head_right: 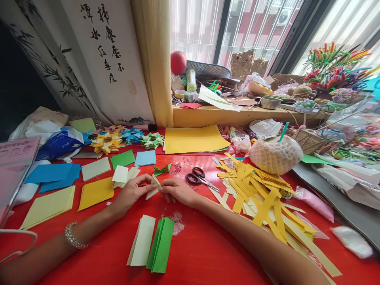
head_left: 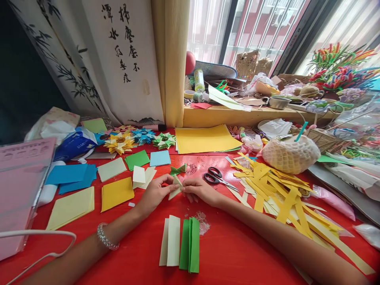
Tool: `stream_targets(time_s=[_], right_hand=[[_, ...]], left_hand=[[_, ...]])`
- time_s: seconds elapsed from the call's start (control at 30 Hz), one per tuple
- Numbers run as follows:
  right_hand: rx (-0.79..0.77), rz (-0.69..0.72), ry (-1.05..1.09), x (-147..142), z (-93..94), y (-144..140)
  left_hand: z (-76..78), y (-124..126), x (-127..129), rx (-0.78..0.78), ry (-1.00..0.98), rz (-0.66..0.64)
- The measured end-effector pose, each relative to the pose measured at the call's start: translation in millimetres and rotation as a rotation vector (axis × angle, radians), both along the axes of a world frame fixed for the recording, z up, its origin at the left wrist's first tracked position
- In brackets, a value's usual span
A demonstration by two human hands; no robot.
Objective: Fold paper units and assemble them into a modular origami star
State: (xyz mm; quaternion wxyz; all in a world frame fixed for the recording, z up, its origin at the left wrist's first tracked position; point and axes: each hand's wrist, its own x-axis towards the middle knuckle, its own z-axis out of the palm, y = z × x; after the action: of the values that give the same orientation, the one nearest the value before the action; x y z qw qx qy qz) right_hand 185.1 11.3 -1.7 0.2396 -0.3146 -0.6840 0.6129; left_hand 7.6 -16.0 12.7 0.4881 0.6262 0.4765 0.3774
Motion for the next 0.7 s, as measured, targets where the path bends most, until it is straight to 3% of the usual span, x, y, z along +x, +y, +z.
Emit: stream_targets(time_s=[0.7], right_hand=[[-0.031, 0.153, -0.057, 4.6, 3.6, 6.6]], left_hand=[[3.2, -4.8, 0.0, -0.040, -0.215, -0.001]])
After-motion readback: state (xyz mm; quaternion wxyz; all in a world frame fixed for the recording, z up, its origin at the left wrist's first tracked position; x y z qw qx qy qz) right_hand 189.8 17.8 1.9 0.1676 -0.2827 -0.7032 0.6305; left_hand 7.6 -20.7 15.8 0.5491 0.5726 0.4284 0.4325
